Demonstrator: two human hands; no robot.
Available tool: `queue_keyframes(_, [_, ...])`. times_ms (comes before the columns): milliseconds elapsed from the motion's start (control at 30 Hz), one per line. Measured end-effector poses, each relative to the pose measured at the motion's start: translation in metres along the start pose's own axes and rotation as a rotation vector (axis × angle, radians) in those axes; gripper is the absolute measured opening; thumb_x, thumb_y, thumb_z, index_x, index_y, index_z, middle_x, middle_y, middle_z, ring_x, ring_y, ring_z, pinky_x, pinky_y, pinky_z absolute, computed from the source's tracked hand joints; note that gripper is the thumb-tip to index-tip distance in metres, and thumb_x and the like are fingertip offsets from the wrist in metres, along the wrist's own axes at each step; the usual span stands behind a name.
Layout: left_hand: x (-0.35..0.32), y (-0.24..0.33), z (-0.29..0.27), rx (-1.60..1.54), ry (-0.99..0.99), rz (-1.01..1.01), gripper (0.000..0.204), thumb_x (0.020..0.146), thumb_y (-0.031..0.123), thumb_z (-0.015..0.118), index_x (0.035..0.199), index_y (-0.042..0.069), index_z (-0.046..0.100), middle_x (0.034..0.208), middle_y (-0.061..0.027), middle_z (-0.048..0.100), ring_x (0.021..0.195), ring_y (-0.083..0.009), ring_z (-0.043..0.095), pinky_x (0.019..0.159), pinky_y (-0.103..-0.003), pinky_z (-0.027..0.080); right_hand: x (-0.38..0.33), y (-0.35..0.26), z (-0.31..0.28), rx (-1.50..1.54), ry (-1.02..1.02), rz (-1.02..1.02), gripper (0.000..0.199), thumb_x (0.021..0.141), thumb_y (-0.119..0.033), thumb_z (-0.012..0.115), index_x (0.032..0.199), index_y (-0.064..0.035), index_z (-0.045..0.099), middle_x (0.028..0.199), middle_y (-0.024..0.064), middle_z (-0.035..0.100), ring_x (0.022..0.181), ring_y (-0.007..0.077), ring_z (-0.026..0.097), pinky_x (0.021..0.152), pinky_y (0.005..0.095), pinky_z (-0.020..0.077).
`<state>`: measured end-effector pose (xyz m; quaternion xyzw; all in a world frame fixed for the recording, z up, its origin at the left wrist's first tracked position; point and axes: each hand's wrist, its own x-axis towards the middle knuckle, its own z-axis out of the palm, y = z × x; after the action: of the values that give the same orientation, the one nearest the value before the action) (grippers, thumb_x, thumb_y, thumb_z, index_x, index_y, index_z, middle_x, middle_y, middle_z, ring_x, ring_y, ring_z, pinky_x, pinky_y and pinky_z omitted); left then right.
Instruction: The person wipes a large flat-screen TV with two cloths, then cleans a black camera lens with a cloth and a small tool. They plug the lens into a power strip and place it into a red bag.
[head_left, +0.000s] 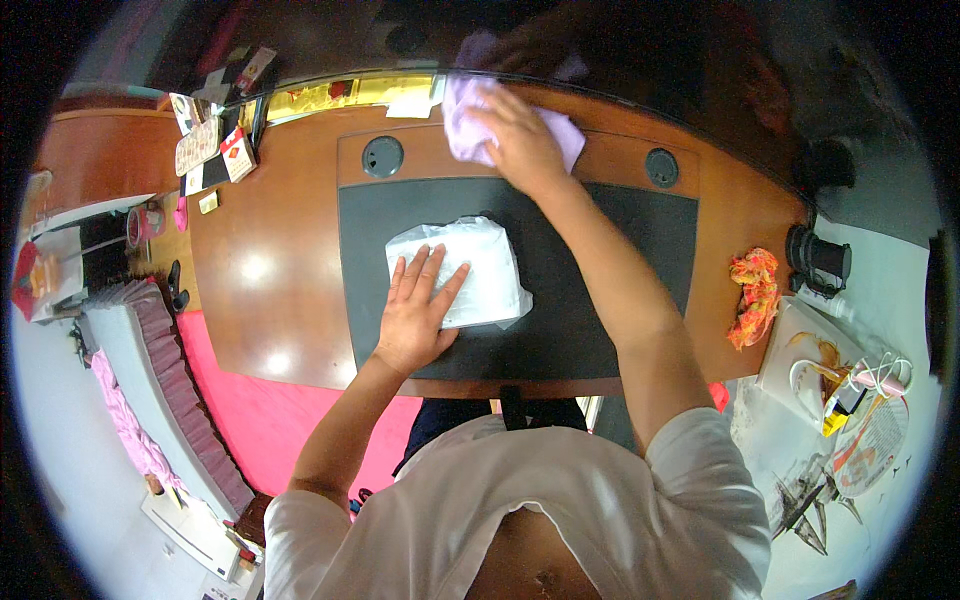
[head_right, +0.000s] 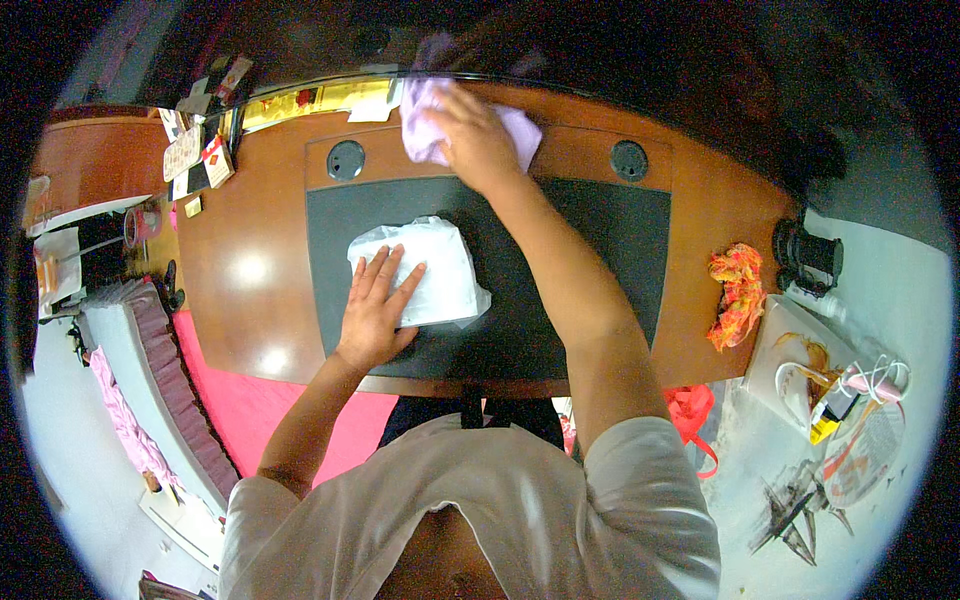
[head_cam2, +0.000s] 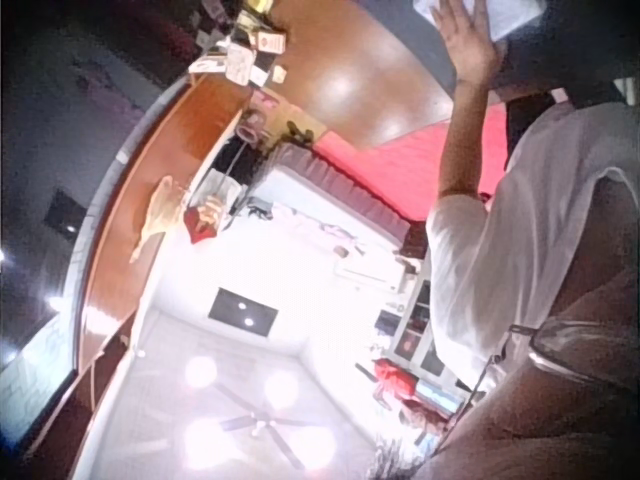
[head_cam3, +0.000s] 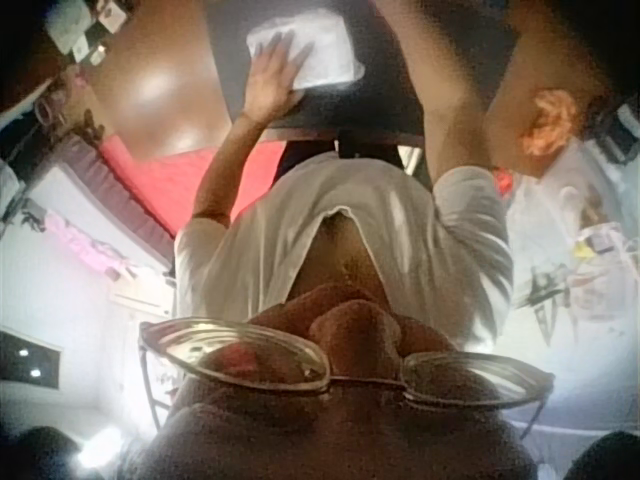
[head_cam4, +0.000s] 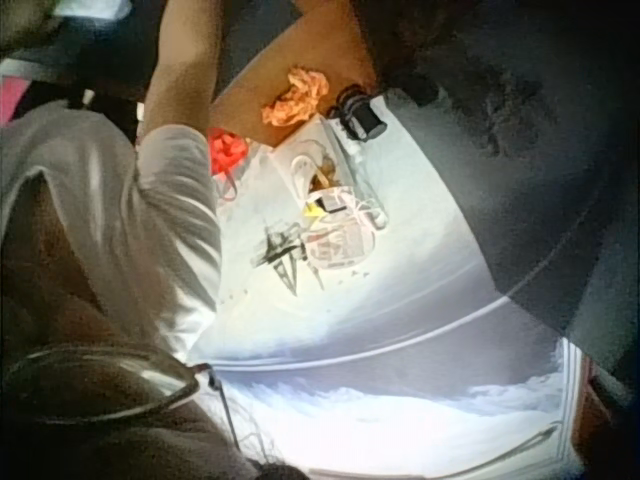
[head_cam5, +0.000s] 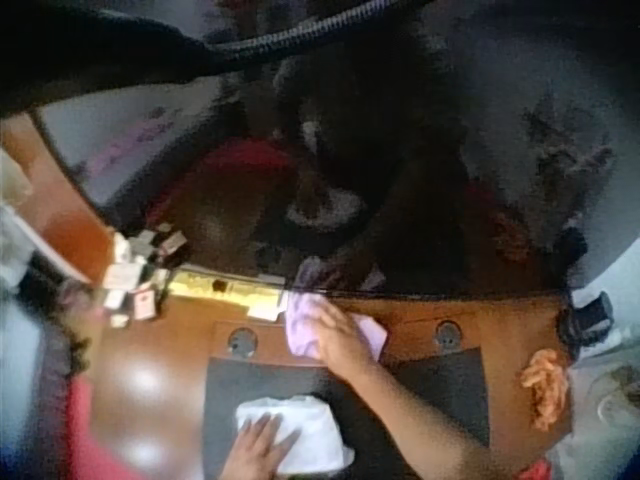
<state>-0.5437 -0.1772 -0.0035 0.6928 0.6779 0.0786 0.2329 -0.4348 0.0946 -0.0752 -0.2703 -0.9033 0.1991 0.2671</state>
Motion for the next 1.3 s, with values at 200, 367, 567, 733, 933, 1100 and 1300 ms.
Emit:
queue_keyframes(200, [0.028, -0.003, -0.002, 0.007, 0.06, 0.102, 0.089, 0.067, 0.019, 0.078, 0.149, 0.021, 0.044, 0.155, -0.0176, 0.033, 0.144, -0.039, 0.029, 0.119, -0.056, 0.021, -0.105, 0.007, -0.069, 0.002, -0.07, 0.243, 0.054, 0.069, 0.003, 0.069, 0.122, -0.0097, 0.064, 0.142, 0.0106, 0.053, 0.138, 0.0309, 0.044, 0.114, 0.0411, 0.0361])
queue_keyframes(367, [0.113, -0.003, -0.007, 0.045, 0.136, 0.234, 0.088, 0.067, 0.019, 0.077, 0.149, 0.021, 0.043, 0.154, -0.017, 0.035, 0.143, -0.0386, 0.032, 0.119, -0.056, 0.023, -0.204, 0.021, -0.136, -0.227, 0.147, 0.45, 0.051, 0.075, 0.001, 0.059, 0.126, -0.003, 0.059, 0.143, 0.0184, 0.051, 0.136, 0.0388, 0.043, 0.114, 0.0441, 0.0347])
queue_keyframes(567, [0.208, -0.025, -0.02, 0.21, 0.33, 0.212, 0.082, 0.075, 0.022, 0.075, 0.15, 0.021, 0.041, 0.152, -0.019, 0.039, 0.141, -0.0401, 0.034, 0.117, -0.055, 0.027, -0.216, 0.02, -0.135, -0.235, 0.164, 0.486, 0.054, 0.075, 0.0, 0.057, 0.129, -0.0044, 0.058, 0.145, 0.0158, 0.05, 0.136, 0.0382, 0.043, 0.114, 0.0446, 0.0337])
queue_keyframes(733, [0.193, -0.01, -0.023, 0.209, 0.484, 0.2, 0.066, 0.077, 0.026, 0.077, 0.139, 0.019, 0.055, 0.145, -0.0154, 0.048, 0.134, -0.0377, 0.043, 0.113, -0.05, 0.034, -0.218, 0.022, -0.138, -0.231, 0.206, 0.477, 0.053, 0.075, -0.003, 0.056, 0.128, -0.0044, 0.06, 0.143, 0.0148, 0.052, 0.135, 0.0386, 0.045, 0.113, 0.045, 0.035])
queue_keyframes(933, [0.195, -0.034, -0.001, 0.229, 0.619, 0.142, 0.041, 0.079, 0.01, 0.069, 0.119, 0.016, 0.069, 0.126, -0.0095, 0.062, 0.115, -0.0332, 0.056, 0.098, -0.043, 0.046, -0.219, 0.025, -0.138, -0.23, 0.213, 0.465, 0.051, 0.076, -0.007, 0.055, 0.127, -0.0044, 0.06, 0.144, 0.0153, 0.052, 0.134, 0.0396, 0.046, 0.113, 0.0457, 0.0356])
queue_keyframes(1100, [0.227, -0.041, -0.006, 0.187, 0.675, 0.159, 0.037, 0.08, 0.006, 0.063, 0.115, 0.015, 0.071, 0.123, -0.0093, 0.065, 0.113, -0.0322, 0.058, 0.096, -0.041, 0.048, -0.22, 0.027, -0.135, -0.235, 0.233, 0.445, 0.052, 0.078, -0.005, 0.055, 0.13, -0.0038, 0.058, 0.146, 0.0197, 0.047, 0.136, 0.041, 0.043, 0.114, 0.0462, 0.0338])
queue_keyframes(1300, [0.202, -0.049, -0.006, 0.143, 0.717, 0.121, 0.04, 0.084, 0.005, 0.063, 0.121, 0.019, 0.069, 0.13, -0.0115, 0.061, 0.12, -0.0347, 0.054, 0.102, -0.042, 0.046, -0.217, 0.022, -0.133, -0.246, 0.209, 0.476, 0.06, 0.08, -0.002, 0.058, 0.139, -0.0038, 0.05, 0.152, 0.0242, 0.038, 0.138, 0.0436, 0.039, 0.115, 0.0459, 0.031])
